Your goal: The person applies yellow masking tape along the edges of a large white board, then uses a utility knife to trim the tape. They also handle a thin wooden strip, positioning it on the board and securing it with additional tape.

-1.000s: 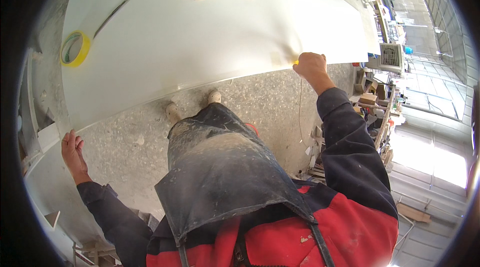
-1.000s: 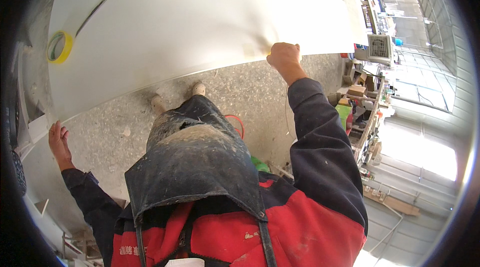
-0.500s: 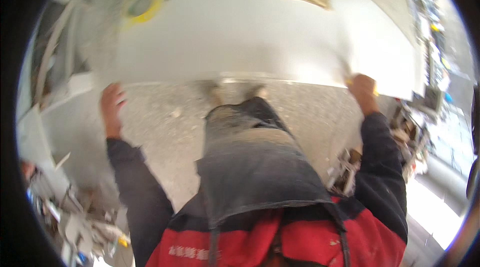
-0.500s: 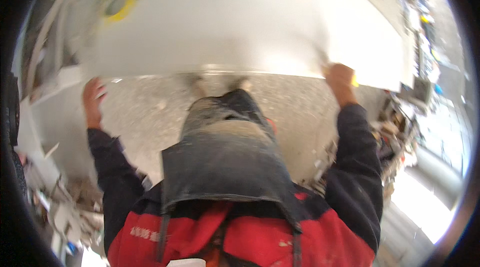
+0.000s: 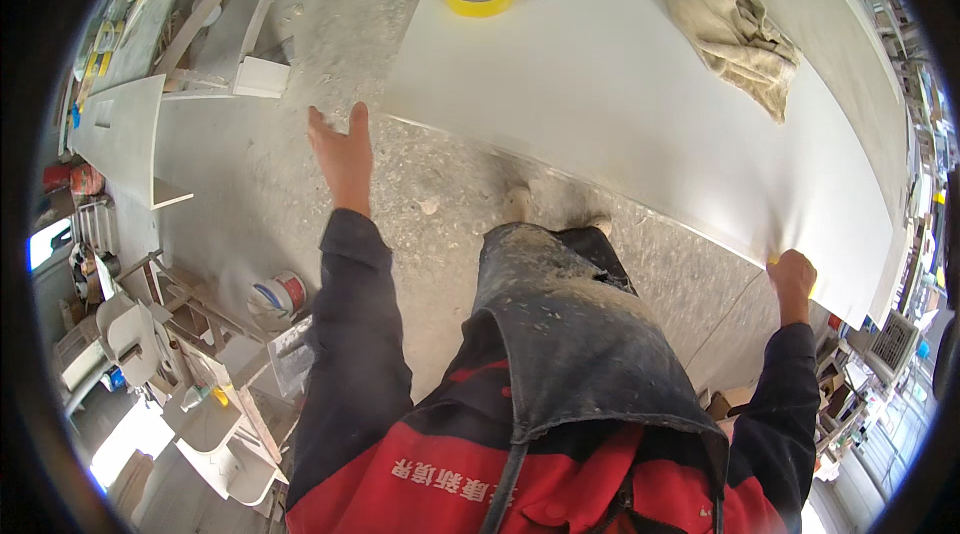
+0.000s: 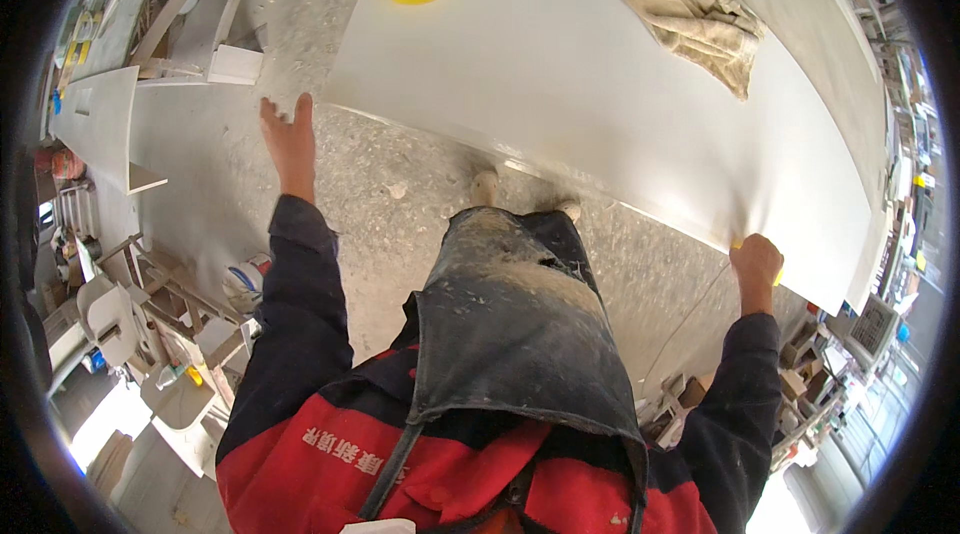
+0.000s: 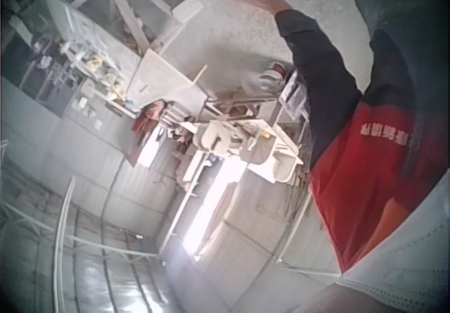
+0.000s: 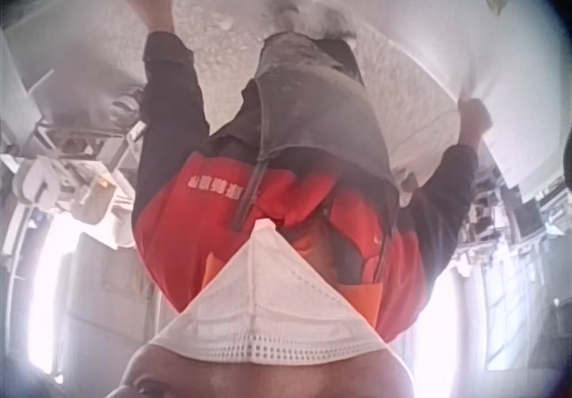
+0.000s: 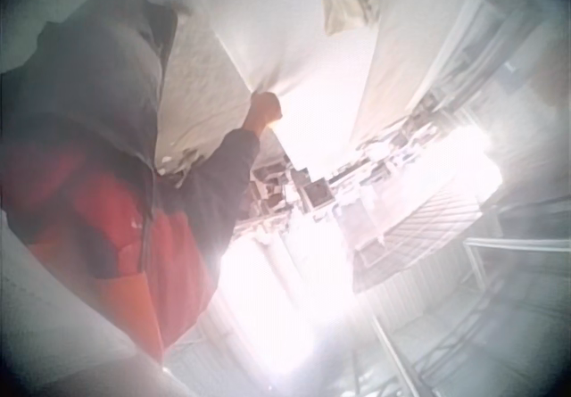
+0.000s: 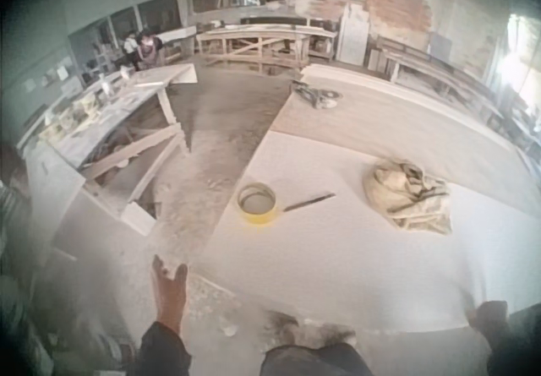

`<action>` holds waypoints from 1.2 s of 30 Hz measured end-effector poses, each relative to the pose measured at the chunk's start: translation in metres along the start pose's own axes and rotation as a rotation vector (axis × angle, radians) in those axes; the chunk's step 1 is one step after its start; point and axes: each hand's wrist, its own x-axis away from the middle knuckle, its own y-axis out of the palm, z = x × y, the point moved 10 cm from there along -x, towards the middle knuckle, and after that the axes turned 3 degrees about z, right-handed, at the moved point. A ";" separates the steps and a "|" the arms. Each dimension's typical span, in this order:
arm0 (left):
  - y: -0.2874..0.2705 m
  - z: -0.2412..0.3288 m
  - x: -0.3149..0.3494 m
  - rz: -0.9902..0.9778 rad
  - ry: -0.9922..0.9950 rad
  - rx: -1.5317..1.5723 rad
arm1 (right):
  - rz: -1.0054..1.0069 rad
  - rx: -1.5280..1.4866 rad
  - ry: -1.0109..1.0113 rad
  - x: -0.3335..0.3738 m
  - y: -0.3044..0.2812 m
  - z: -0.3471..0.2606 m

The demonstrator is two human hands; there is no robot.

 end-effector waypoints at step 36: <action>0.128 0.170 0.277 -0.560 1.059 -0.471 | -0.102 -0.215 -0.065 0.006 -0.009 0.011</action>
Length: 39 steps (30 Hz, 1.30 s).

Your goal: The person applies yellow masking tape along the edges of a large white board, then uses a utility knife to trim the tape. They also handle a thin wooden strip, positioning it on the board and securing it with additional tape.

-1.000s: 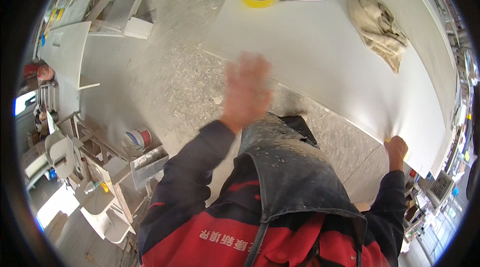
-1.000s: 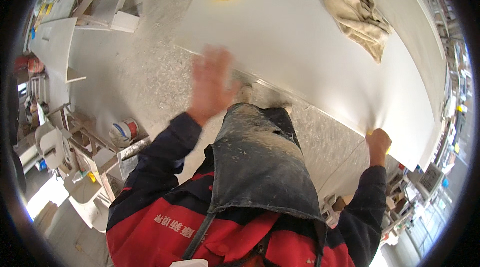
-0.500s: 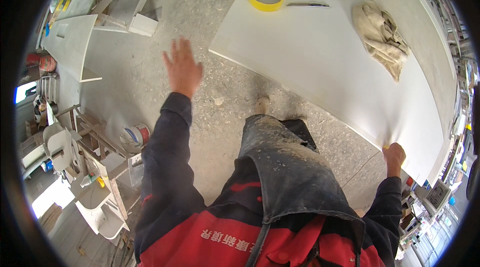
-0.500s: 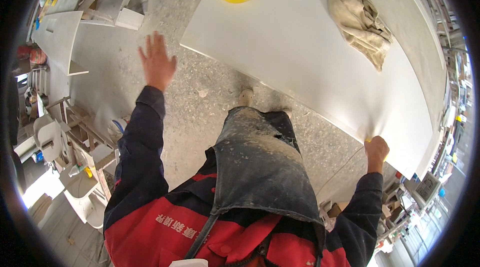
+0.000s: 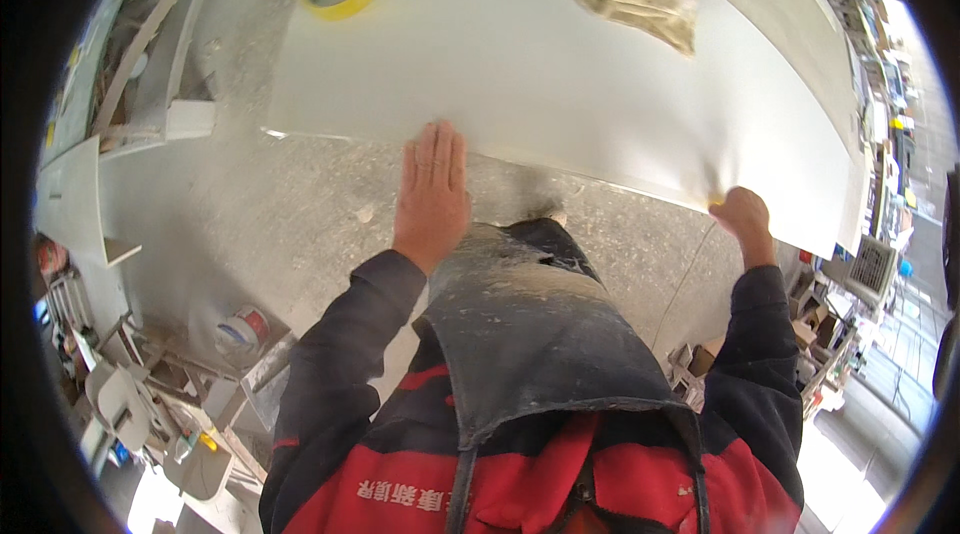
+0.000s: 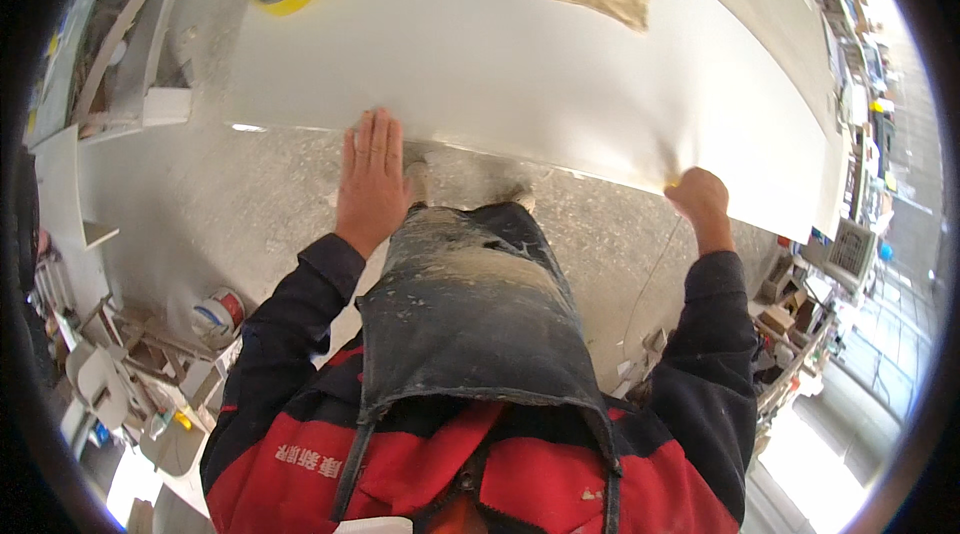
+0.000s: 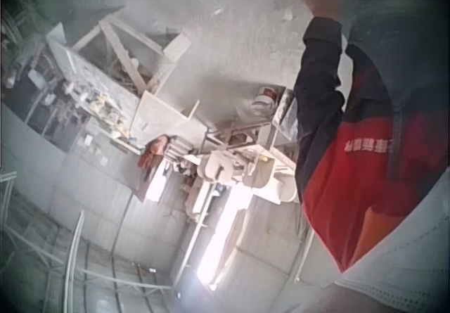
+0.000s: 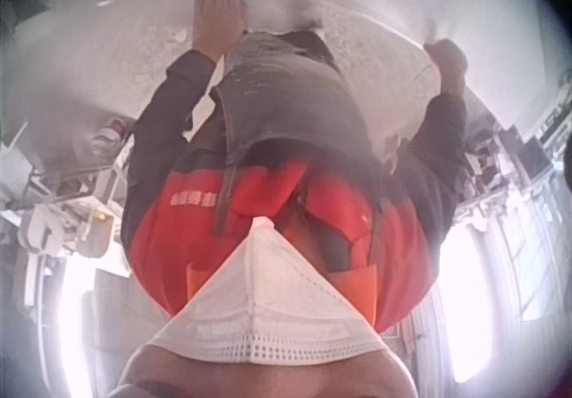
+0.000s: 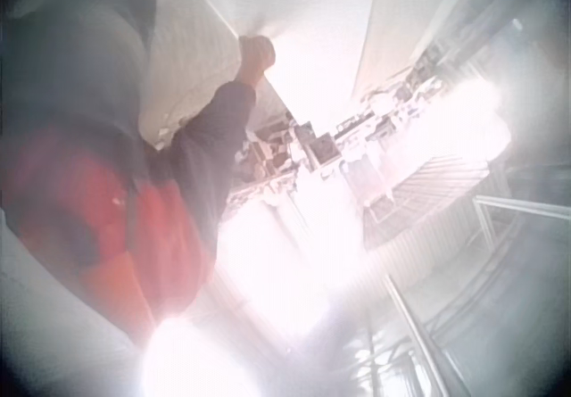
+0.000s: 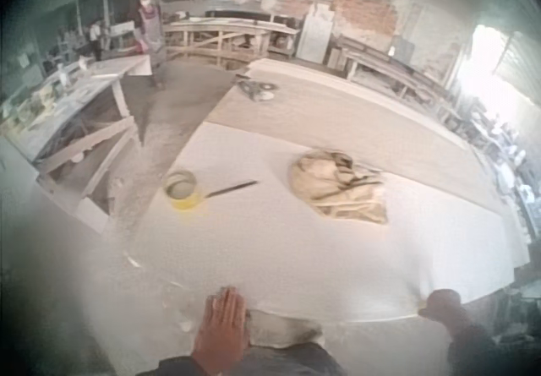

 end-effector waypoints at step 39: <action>0.049 0.318 -0.069 -0.007 -0.070 0.052 | 0.055 -0.906 -0.931 0.039 -0.036 0.053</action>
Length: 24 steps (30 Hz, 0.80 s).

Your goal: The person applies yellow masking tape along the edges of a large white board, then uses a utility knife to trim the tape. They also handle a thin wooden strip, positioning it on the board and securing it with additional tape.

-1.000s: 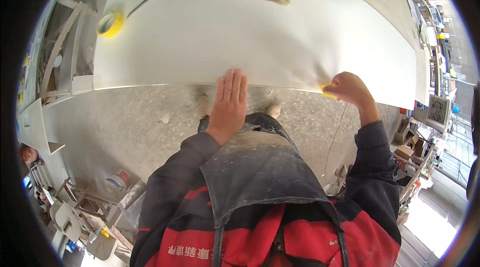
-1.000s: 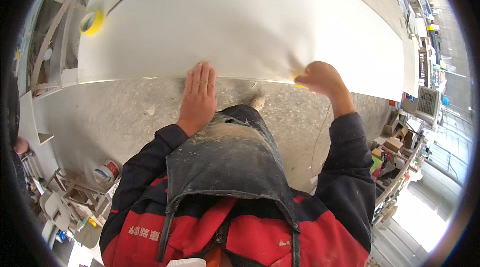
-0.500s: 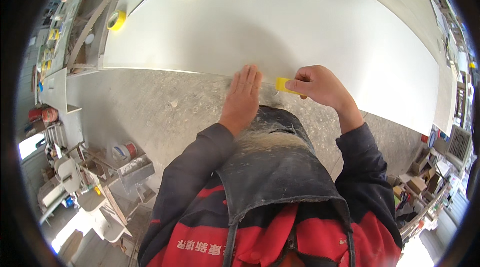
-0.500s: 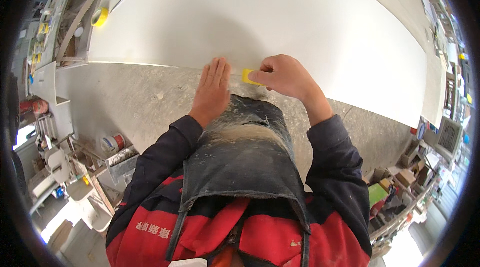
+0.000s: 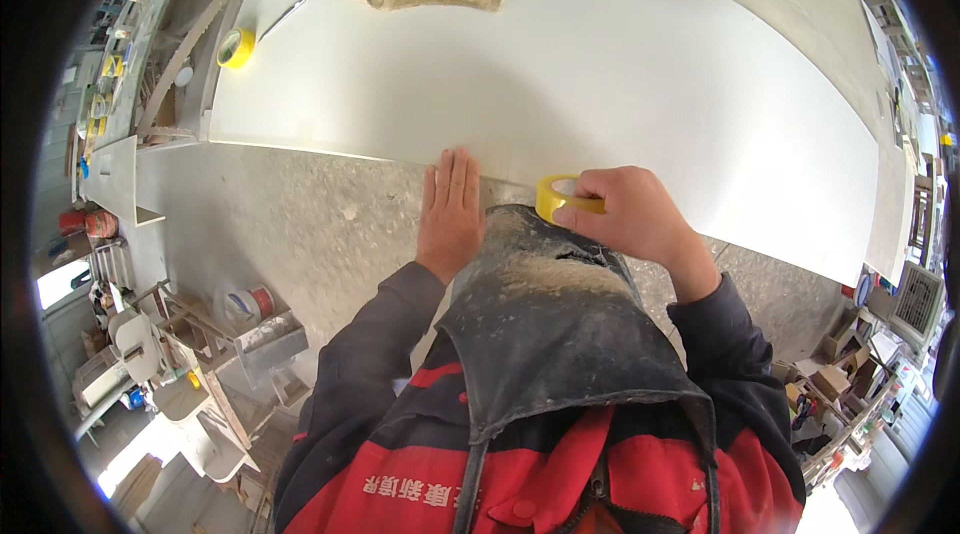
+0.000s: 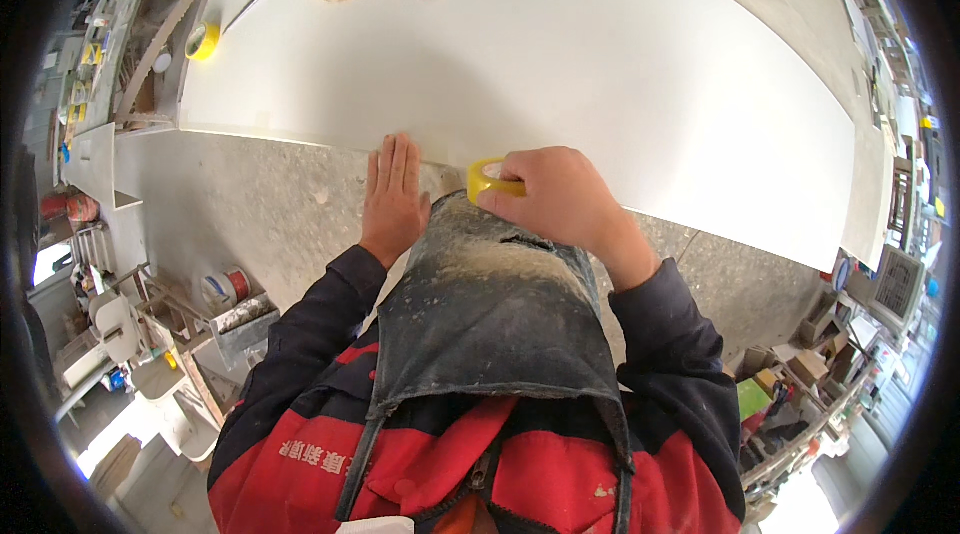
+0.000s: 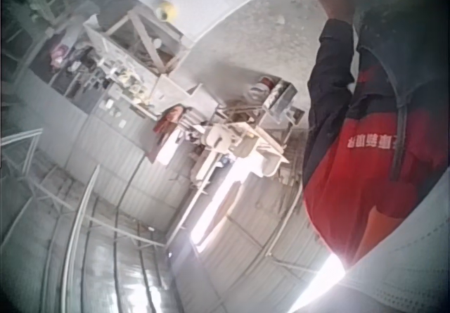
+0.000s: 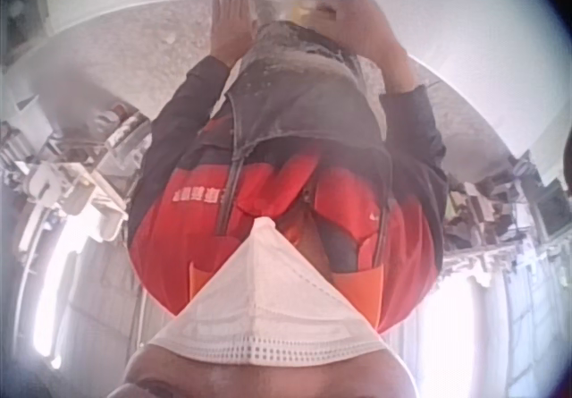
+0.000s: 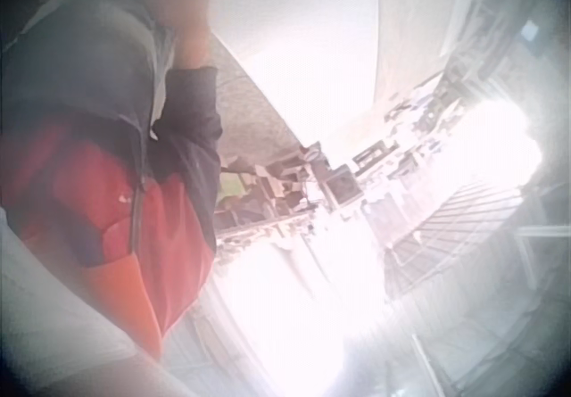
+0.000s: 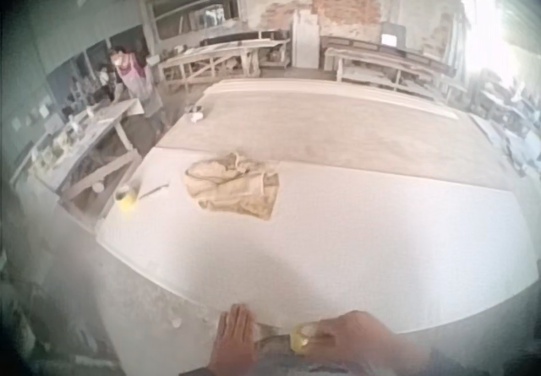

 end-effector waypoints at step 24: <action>0.013 -0.009 0.000 -0.059 -0.057 -0.122 | -0.097 0.266 0.438 0.082 -0.081 0.138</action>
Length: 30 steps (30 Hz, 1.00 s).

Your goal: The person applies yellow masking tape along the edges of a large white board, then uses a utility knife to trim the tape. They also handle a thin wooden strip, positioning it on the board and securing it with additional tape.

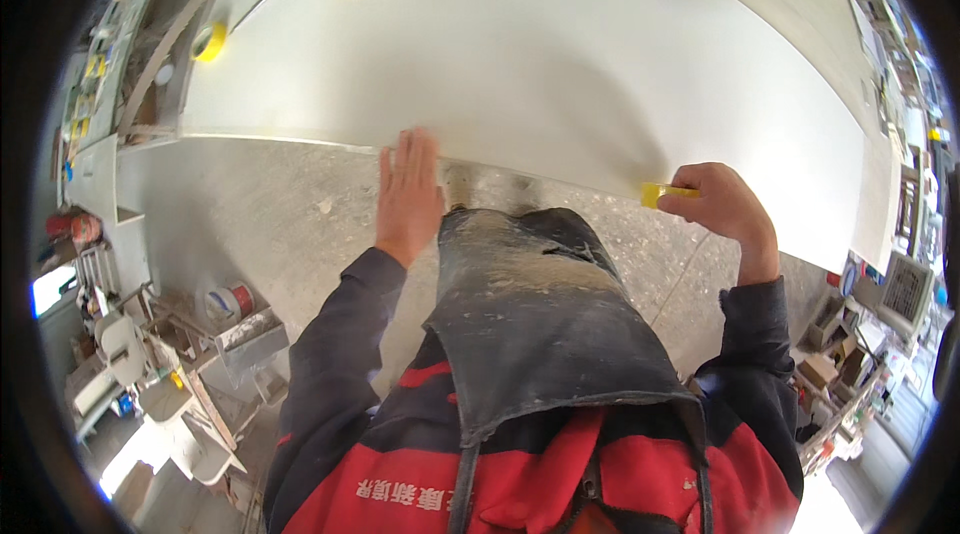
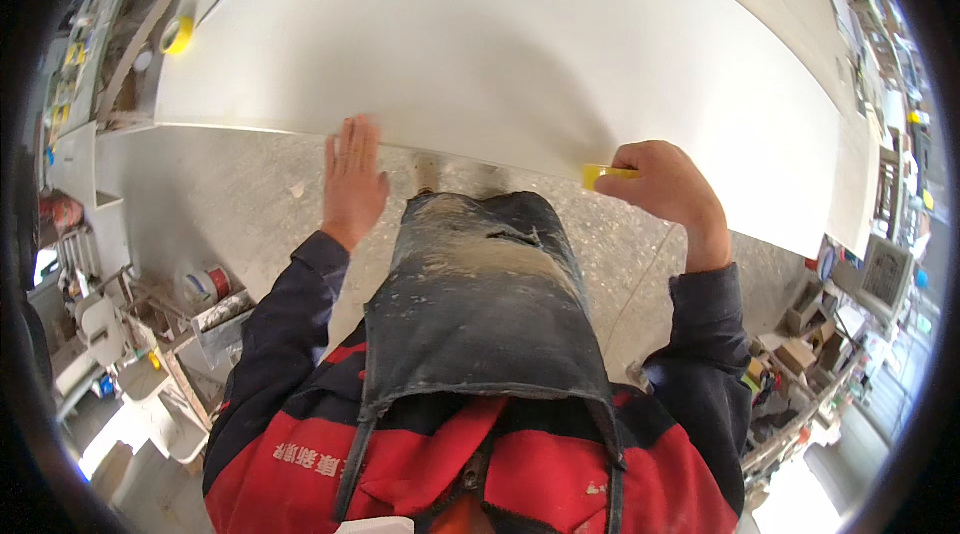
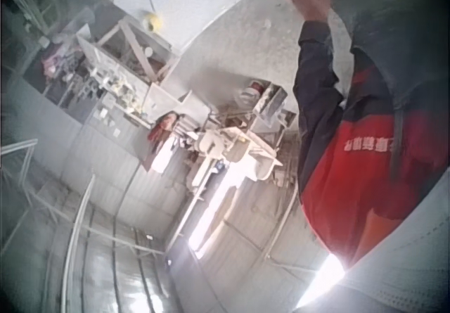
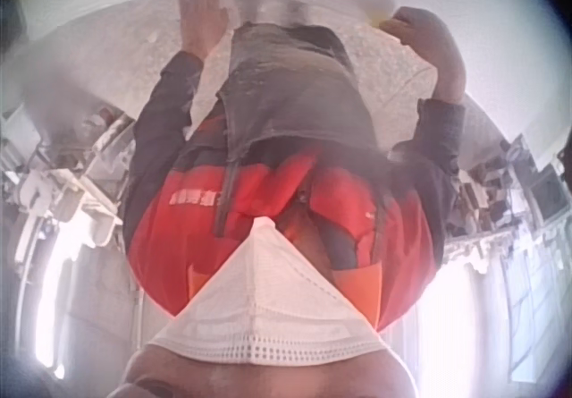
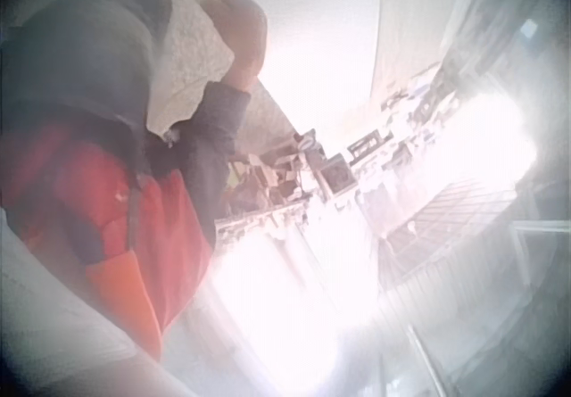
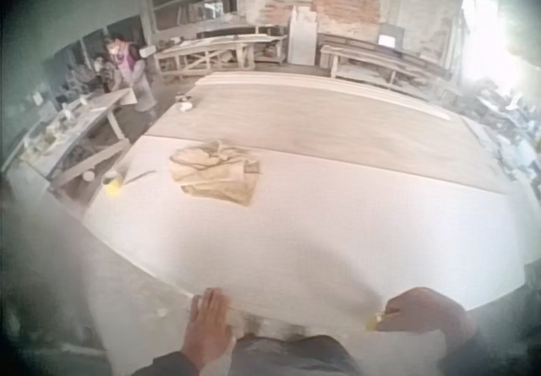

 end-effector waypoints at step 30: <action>-0.010 0.002 0.001 0.015 0.018 0.015 | -0.004 0.664 0.380 0.004 0.021 0.112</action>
